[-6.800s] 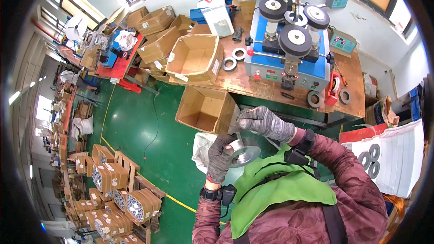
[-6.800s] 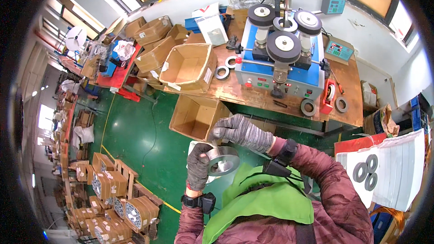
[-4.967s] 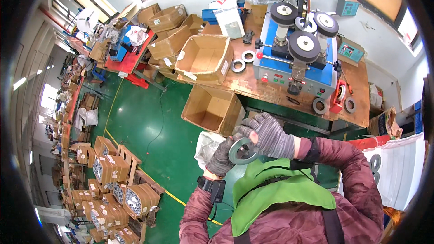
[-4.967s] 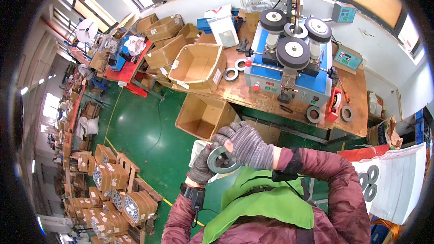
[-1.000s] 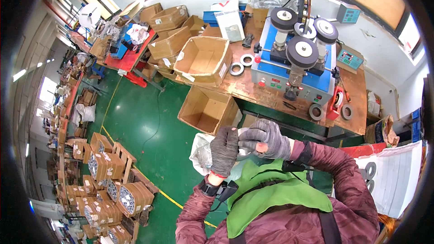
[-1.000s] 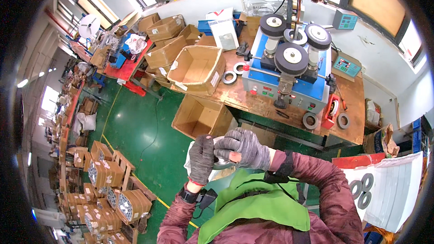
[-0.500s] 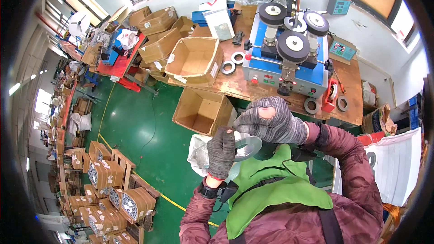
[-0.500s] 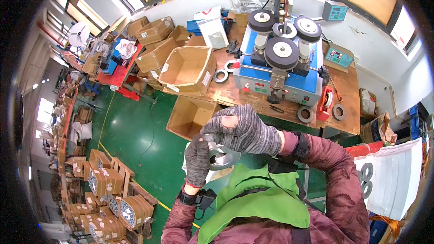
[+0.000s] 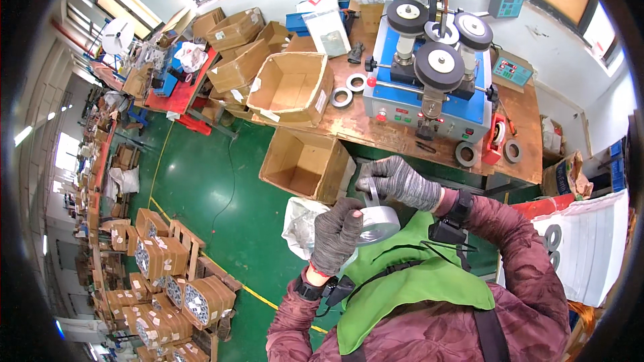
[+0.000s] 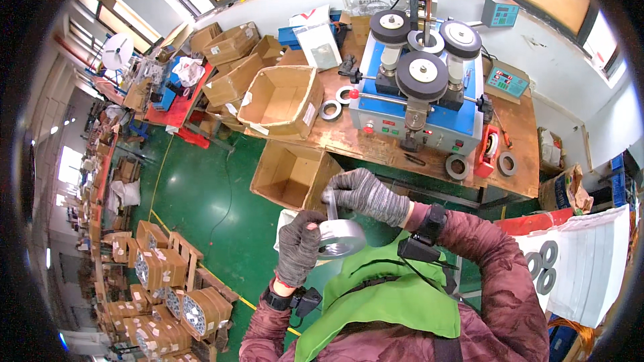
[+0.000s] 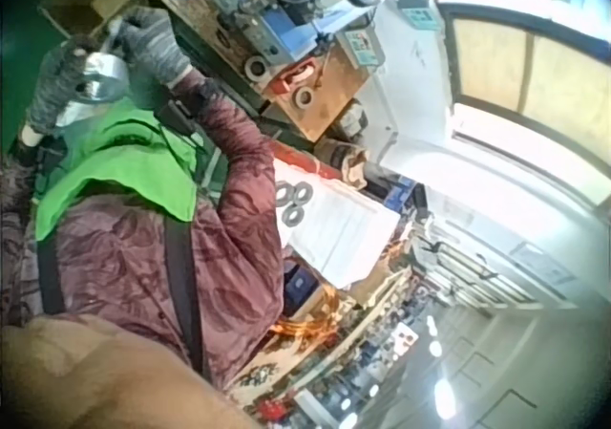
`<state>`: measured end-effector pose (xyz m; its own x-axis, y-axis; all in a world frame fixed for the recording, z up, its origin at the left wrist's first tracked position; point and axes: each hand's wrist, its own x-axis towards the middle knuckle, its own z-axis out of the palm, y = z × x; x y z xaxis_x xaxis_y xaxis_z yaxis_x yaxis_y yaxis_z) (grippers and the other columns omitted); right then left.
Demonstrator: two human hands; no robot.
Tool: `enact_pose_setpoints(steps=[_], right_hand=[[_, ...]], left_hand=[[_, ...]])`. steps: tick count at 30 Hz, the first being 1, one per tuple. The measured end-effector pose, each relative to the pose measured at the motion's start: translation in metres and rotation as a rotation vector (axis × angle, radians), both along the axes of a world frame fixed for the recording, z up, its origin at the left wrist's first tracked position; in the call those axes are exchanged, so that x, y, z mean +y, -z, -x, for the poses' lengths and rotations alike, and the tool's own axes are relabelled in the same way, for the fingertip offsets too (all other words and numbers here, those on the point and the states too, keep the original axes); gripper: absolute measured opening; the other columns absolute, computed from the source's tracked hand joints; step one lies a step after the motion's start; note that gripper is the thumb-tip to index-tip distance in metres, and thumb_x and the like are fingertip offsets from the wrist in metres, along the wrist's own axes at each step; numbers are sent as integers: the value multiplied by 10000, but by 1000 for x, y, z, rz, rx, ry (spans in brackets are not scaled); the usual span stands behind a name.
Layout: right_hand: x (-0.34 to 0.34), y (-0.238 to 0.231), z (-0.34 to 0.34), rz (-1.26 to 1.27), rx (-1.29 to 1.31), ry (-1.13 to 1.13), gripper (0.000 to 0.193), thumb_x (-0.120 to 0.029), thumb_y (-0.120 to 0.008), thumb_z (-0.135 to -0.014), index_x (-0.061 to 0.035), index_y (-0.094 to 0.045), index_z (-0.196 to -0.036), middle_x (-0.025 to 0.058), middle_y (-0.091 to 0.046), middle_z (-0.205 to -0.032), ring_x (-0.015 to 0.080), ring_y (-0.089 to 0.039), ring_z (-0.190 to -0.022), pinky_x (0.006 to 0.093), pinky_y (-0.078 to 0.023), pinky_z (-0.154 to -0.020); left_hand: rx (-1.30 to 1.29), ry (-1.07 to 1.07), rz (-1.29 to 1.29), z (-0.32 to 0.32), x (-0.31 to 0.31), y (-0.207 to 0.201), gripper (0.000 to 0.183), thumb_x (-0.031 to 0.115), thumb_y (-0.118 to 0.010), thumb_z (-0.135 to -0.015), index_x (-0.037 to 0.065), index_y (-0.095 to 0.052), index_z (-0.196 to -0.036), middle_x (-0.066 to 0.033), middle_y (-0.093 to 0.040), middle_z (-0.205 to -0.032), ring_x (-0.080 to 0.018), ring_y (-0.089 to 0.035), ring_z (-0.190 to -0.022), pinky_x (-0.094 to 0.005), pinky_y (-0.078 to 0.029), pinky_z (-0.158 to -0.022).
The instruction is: Operating a specialized winding machine to wrap or wind metal toroidal rings.
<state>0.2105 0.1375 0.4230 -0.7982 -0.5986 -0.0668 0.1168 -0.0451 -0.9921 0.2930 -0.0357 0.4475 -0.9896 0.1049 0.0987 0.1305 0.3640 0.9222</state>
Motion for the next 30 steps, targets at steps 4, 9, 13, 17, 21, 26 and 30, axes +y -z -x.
enact_pose_setpoints(steps=[4, 9, 13, 17, 21, 26, 30], right_hand=[[0, 27, -12, 7, -31, -18, 204, -187, -623, -823, 17, -632, -835, 16, -615, -708, 52, -523, -681, 244, -459, -627], [-2, 48, -22, 46, -189, -6, 181, -174, -620, -822, 0, -652, -858, 29, -631, -723, 63, -531, -672, 243, -446, -602], [-6, 65, -21, 10, -211, -27, 227, -217, -582, -848, 5, -627, -849, 13, -601, -670, 85, -544, -668, 255, -453, -608], [25, 141, -8, -91, 14, 18, 388, -370, -415, -923, -44, -577, -788, 10, -508, -572, 113, -490, -513, 269, -425, -474], [67, 142, -11, -231, -767, 159, 484, -467, -315, -937, -94, -549, -736, 8, -451, -537, 97, -393, -404, 237, -342, -363], [43, 50, -17, -165, -118, -183, 428, -432, -538, -851, -6, -577, -848, 66, -553, -635, 164, -548, -544, 297, -464, -516], [19, 2, -34, -381, 422, -148, 427, -337, -653, -774, 34, -536, -950, 185, -571, -783, 297, -587, -744, 361, -459, -674]], left_hand=[[72, 31, -18, 2, 2, 5, 382, 387, -489, -892, 15, -578, -893, -95, -576, -663, -168, -568, -605, -297, -438, -576], [55, -18, -113, 5, 7, 7, 409, 398, -487, -894, 5, -594, -934, -74, -592, -683, -141, -559, -600, -278, -449, -587], [-114, 47, -121, 3, -5, 26, 414, 391, -480, -905, -1, -609, -933, -39, -579, -674, -96, -533, -557, -243, -433, -517], [-210, -51, -226, 1, -2, 20, 422, 385, -479, -911, -14, -613, -885, -20, -556, -640, -76, -515, -534, -239, -419, -468], [-343, -164, -276, 5, -12, 27, 433, 366, -450, -928, -28, -609, -844, -54, -541, -612, -101, -518, -537, -265, -415, -478], [-101, -239, 25, 14, -16, 39, 558, 438, -373, -933, -49, -618, -812, -131, -583, -611, -192, -545, -532, -355, -418, -513], [-229, -162, -20, 16, -18, 38, 479, 388, -404, -934, -37, -602, -833, -136, -573, -634, -179, -550, -584, -335, -435, -552]])
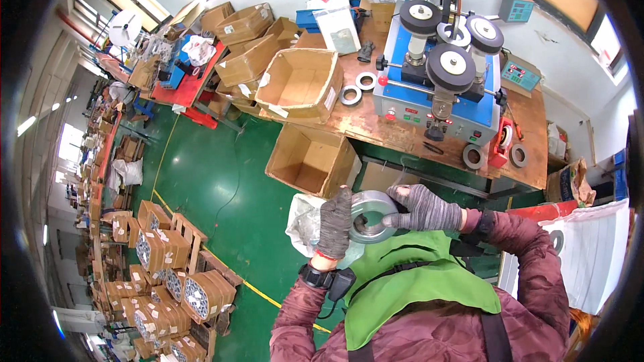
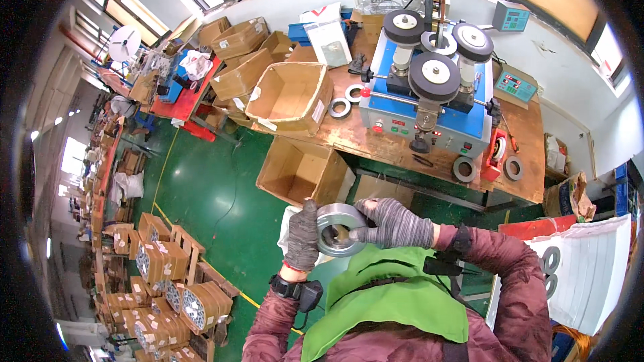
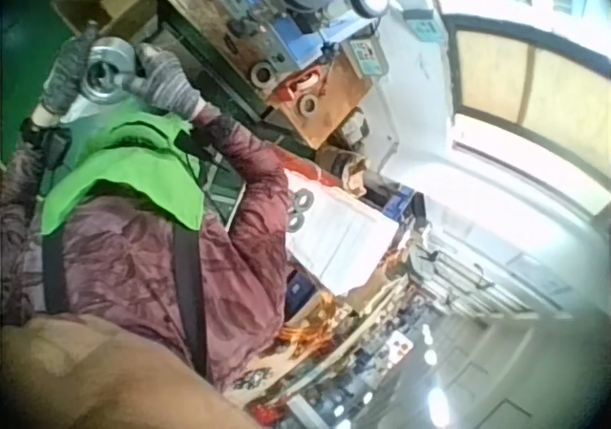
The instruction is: Operating a specialized winding machine to wrap or wind metal toroidal rings.
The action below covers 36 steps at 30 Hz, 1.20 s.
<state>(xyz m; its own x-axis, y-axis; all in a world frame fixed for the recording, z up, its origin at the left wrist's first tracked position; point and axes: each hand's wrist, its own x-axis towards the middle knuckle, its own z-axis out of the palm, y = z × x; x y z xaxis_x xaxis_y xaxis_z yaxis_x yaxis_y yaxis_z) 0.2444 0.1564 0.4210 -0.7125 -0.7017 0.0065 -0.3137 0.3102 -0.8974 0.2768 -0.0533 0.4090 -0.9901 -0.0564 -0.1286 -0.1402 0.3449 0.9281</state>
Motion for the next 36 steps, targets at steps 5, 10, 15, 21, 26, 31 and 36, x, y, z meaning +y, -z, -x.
enact_pose_setpoints(steps=[5, 10, 15, 21, 26, 31, 36], right_hand=[[3, 2, -2, -33, 141, 7, 408, -291, -696, -729, 20, -531, -935, 155, -544, -727, 303, -562, -693, 351, -445, -628], [-10, -18, -9, -110, 342, 189, 404, -216, -662, -685, -8, -546, -1012, 190, -566, -879, 363, -569, -728, 373, -472, -666], [-23, -23, 6, 67, 1187, -216, 321, -226, -584, -679, -191, -584, -998, 21, -541, -1048, 199, -542, -918, 356, -455, -717], [-23, -15, 10, 179, 1187, -270, 284, -220, -580, -676, -152, -583, -952, 33, -550, -990, 220, -539, -902, 364, -451, -701], [-39, 17, 0, 177, 849, 22, 224, -194, -582, -681, -114, -580, -891, 52, -561, -902, 262, -536, -795, 385, -438, -658], [-37, -19, -3, 391, 957, 98, 198, -146, -641, -649, -126, -613, -844, 29, -573, -855, 236, -551, -750, 367, -445, -618], [-11, -10, -12, 288, 850, -130, 244, -157, -681, -629, -137, -648, -870, 0, -625, -886, 187, -569, -673, 334, -459, -584]], left_hand=[[-454, 298, -535, -1, -13, -10, 492, 478, -428, -902, 26, -621, -872, -17, -602, -714, -80, -568, -657, -219, -478, -593], [-536, 282, -719, 0, -15, 12, 555, 508, -393, -896, -3, -581, -998, -80, -617, -892, -159, -599, -804, -258, -484, -750], [379, 632, 153, 2, -19, 26, 566, 492, -354, -914, -1, -508, -1144, -64, -586, -1057, -184, -573, -953, -281, -455, -871], [39, 515, -200, -5, -19, 28, 276, 201, -356, -964, 57, -509, -1143, -142, -597, -945, -241, -572, -804, -321, -475, -740], [620, 277, 285, -11, -3, -3, 236, 191, -418, -944, 22, -571, -1007, -164, -584, -876, -232, -567, -761, -315, -466, -679], [93, -123, -69, -11, 7, -16, 244, 226, -497, -910, -7, -566, -891, -122, -565, -808, -151, -517, -730, -304, -425, -647], [265, -271, -84, -9, 7, -10, 331, 273, -397, -936, -11, -532, -833, -123, -554, -756, -238, -519, -672, -349, -421, -613]])
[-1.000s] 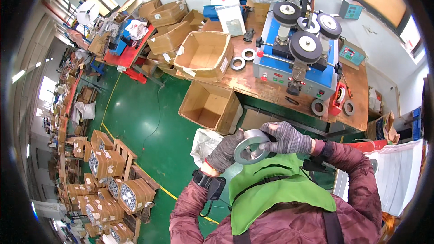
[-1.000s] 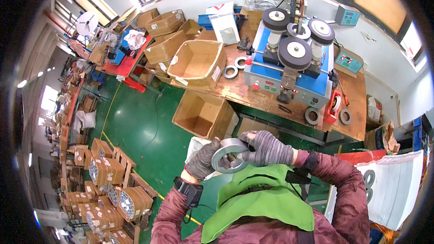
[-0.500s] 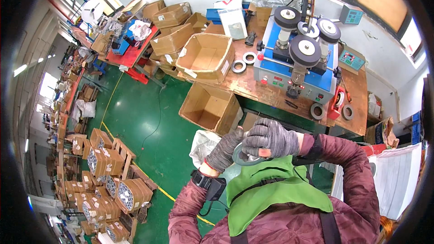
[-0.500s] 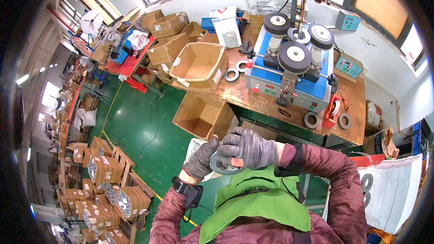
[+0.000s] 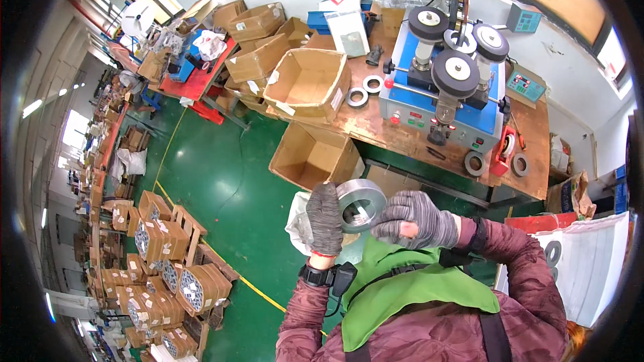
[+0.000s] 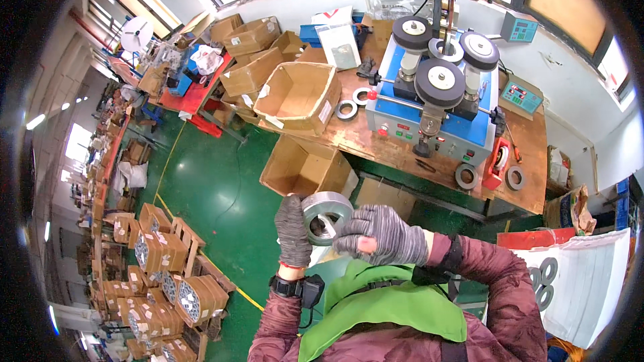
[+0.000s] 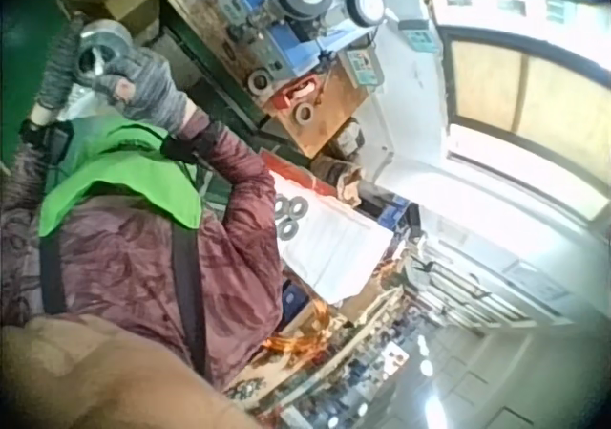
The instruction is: Operating a specialized winding machine to wrap or wind metal toroidal rings.
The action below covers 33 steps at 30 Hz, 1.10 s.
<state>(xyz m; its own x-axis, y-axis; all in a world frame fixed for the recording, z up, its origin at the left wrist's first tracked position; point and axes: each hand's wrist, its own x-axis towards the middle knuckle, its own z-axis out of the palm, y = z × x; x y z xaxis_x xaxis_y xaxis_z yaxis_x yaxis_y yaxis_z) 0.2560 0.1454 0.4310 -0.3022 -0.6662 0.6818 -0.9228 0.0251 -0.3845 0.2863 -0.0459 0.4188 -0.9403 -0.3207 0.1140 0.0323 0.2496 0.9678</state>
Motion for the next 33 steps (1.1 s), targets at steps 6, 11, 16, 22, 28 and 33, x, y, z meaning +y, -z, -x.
enact_pose_setpoints(steps=[6, 11, 16, 22, 28, 33], right_hand=[[2, -35, -3, 59, -98, 133, 214, -142, -662, -640, -139, -650, -854, 13, -618, -742, 194, -570, -591, 323, -443, -501], [5, -44, 26, 145, -494, 128, 122, -148, -642, -773, -49, -607, -835, 101, -588, -704, 264, -594, -647, 331, -472, -578], [10, -22, 45, 118, -592, 135, 140, -166, -628, -793, -33, -605, -831, 116, -595, -727, 262, -601, -659, 319, -477, -599], [5, 2, 46, 70, -1116, 49, 159, -161, -616, -820, -4, -613, -847, 22, -602, -734, 68, -531, -690, 244, -456, -657], [1, 38, 27, 70, -1456, 0, 198, -199, -603, -832, -5, -624, -860, 37, -597, -733, 64, -508, -694, 250, -441, -639], [-15, 104, 26, 163, -545, 59, 329, -346, -549, -863, -49, -589, -728, 27, -547, -591, 132, -531, -557, 293, -450, -532]], left_hand=[[98, -13, 155, 0, 17, 6, 357, 327, -409, -940, 11, -541, -839, -48, -489, -705, -125, -440, -685, -296, -396, -634], [6, 115, 56, -4, 26, -1, 317, 310, -447, -928, 19, -537, -837, -38, -471, -684, -123, -420, -649, -275, -366, -589], [64, 227, 130, -3, 27, -4, 307, 325, -505, -903, 28, -538, -832, -35, -490, -563, -95, -485, -483, -268, -378, -460], [-31, 339, 34, -8, 23, -10, 369, 392, -526, -880, 25, -553, -858, -29, -516, -581, -86, -503, -506, -259, -391, -476], [161, 370, 46, 0, 25, -9, 425, 422, -526, -874, 9, -597, -944, -33, -568, -678, -90, -526, -559, -242, -426, -507], [-143, 445, -155, -8, 12, -1, 434, 422, -527, -876, 0, -620, -921, -24, -594, -728, -91, -538, -623, -237, -440, -524]])
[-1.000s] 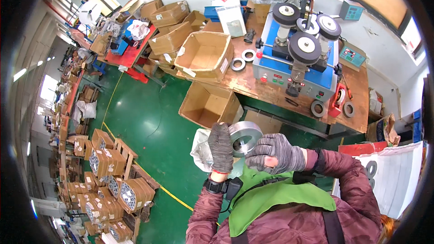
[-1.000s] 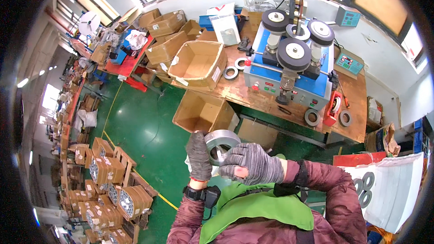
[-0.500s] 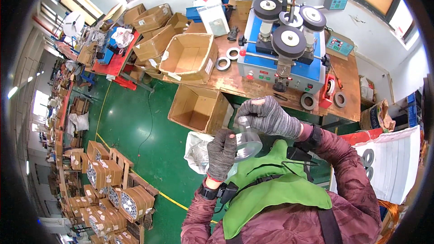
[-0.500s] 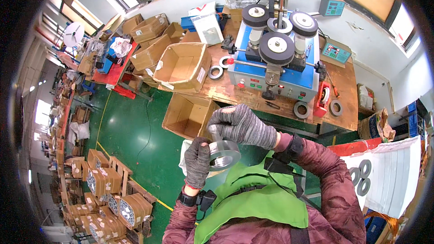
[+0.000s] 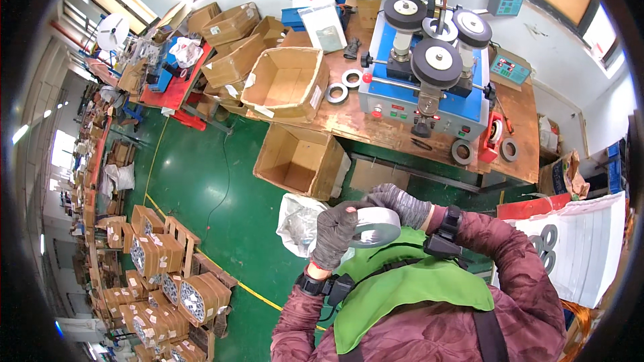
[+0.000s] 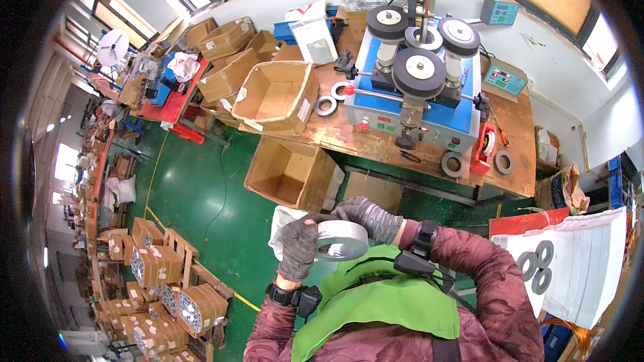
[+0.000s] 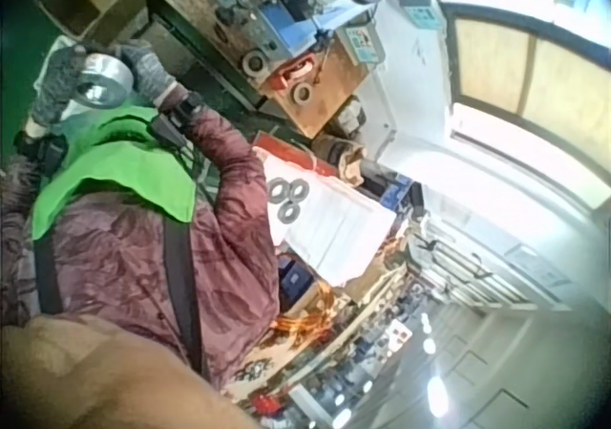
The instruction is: Operating a specialized winding machine to wrap or wind metal toroidal rings.
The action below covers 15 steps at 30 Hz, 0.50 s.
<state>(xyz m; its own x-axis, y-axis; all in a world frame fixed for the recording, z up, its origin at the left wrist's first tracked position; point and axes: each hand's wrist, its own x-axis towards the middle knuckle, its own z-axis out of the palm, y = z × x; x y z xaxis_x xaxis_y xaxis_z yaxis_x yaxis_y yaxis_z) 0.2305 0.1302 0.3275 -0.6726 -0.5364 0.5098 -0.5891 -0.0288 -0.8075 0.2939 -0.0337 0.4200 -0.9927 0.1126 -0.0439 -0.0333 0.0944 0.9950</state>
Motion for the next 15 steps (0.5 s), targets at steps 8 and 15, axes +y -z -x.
enact_pose_setpoints(steps=[8, 15], right_hand=[[41, -41, -3, -154, -1283, -16, 558, -568, -359, -880, -59, -570, -788, 15, -507, -596, 133, -483, -460, 248, -410, -419], [25, -94, -14, -335, -308, 24, 400, -327, -663, -764, 28, -535, -896, 199, -521, -735, 330, -570, -709, 382, -436, -641]], left_hand=[[363, 5, 693, 6, -47, 70, 444, 23, -486, -817, 16, -377, -1248, -177, -574, -812, -337, -552, -618, -381, -442, -506], [-332, -39, -33, 18, -25, 10, 476, 425, -412, -928, -20, -576, -967, -81, -574, -663, -167, -582, -635, -288, -469, -558]])
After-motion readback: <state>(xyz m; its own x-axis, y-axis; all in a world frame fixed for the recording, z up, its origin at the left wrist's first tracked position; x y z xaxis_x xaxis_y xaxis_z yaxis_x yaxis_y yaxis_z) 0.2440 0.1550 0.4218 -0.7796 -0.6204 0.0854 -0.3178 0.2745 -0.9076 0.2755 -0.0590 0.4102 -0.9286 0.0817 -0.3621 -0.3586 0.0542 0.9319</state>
